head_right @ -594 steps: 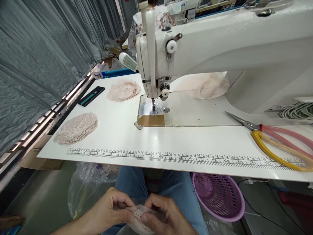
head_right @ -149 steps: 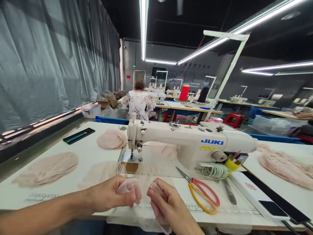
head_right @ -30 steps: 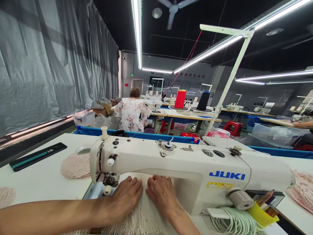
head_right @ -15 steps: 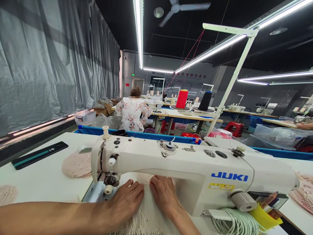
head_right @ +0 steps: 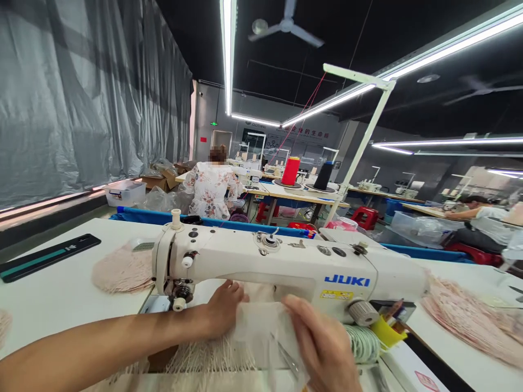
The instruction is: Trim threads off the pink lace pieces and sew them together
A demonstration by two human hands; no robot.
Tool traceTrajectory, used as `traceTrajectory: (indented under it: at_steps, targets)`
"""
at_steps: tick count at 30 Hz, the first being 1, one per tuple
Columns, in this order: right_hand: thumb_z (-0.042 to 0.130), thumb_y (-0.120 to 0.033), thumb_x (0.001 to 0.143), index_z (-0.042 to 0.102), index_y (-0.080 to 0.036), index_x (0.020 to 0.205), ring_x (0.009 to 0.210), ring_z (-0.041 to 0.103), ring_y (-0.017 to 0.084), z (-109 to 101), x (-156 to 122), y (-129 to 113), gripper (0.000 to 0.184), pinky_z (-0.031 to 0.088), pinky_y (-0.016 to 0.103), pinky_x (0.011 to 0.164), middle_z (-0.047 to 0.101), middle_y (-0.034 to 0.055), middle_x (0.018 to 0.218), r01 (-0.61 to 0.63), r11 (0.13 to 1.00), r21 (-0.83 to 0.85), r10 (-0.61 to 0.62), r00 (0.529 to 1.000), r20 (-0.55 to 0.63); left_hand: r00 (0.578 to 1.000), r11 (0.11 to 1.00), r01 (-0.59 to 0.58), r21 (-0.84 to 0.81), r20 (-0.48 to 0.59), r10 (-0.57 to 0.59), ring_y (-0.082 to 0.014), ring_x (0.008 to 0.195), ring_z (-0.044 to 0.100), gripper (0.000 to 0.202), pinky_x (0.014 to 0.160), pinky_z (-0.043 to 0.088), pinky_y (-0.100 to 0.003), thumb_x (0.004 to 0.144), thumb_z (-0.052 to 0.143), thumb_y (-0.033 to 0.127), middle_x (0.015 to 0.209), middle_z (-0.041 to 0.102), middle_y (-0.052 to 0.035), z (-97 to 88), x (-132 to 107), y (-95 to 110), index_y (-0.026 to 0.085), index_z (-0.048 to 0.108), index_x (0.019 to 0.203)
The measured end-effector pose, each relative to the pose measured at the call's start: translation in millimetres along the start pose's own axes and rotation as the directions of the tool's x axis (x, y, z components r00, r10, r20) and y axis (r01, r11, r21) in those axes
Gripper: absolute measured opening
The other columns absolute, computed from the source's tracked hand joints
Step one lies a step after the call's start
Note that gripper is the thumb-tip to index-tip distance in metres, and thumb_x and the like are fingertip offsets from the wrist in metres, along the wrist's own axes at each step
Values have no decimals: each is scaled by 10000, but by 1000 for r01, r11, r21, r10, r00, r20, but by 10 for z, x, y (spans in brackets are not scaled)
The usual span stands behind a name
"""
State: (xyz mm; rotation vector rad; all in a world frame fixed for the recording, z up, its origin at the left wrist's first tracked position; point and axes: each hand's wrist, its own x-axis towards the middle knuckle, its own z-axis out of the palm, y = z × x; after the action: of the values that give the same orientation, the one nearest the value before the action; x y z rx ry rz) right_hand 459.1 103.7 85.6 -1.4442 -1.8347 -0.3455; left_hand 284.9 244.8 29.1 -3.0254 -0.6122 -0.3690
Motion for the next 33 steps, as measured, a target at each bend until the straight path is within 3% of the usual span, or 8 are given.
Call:
traceTrajectory:
  at_steps: [6,10,13,15,18,22,28,33]
  targets:
    - [379,-413,961,649,-262,856,552,635,173,-594,171,-547,327,452,260,543,696,15,674,-53,998,34,35,918,396,999,885,-44,-464,-4,48,-153,901,617,507,825,455,-287,1006,87,246,942,654,-64,-637,-193,644,143,576,1091]
    - [489,-520,883,599,-270,984,550,545,179,-543,19,-782,291,421,271,572,602,-35,579,-219,976,-7,197,865,461,985,367,144,-919,170,37,-123,527,547,401,521,427,-209,920,389,455,568,541,9,-1049,-524,978,131,587,790]
    - [663,-496,764,645,-279,835,653,553,181,-577,-174,-915,229,431,245,602,599,-30,645,-367,928,71,237,726,646,963,121,243,-962,224,-153,-103,440,477,293,500,401,-212,825,547,423,492,508,39,-1236,-909,956,133,561,792]
    - [662,-453,775,630,-252,696,738,575,186,-591,-279,-1009,218,445,248,673,618,-8,735,-442,875,198,177,673,719,955,64,206,-976,186,-230,-112,523,536,278,619,436,-231,839,554,417,519,564,28,-1280,-1270,894,140,553,826]
    - [576,-492,837,564,-224,692,754,571,177,-473,-392,-1196,305,439,264,703,626,15,792,-563,674,478,133,729,671,922,-16,296,-955,290,-256,-119,637,566,363,678,420,-226,830,587,498,618,634,-12,-1183,-1859,863,141,532,794]
    - [496,-552,867,510,-215,754,480,403,107,-87,-514,-1557,356,328,215,493,437,-72,504,-683,548,484,193,666,721,898,-223,413,-883,435,-60,-117,749,579,446,717,412,-215,667,790,429,840,646,-47,-893,-2327,975,109,584,900]
    - [507,-419,885,579,-248,915,673,484,144,186,-625,-1893,188,363,219,590,586,-34,692,-501,809,307,60,590,805,847,-339,393,-855,480,-229,-79,574,465,558,589,386,-208,572,819,266,656,530,60,-756,-2292,1125,135,568,1054]
    - [480,-466,903,482,-287,1049,616,444,146,77,-650,-1945,231,385,234,648,543,-77,615,-496,828,263,65,549,833,864,-69,427,-901,430,-264,-97,652,454,237,626,370,-219,646,741,283,689,519,28,-789,-2443,1059,127,581,725]
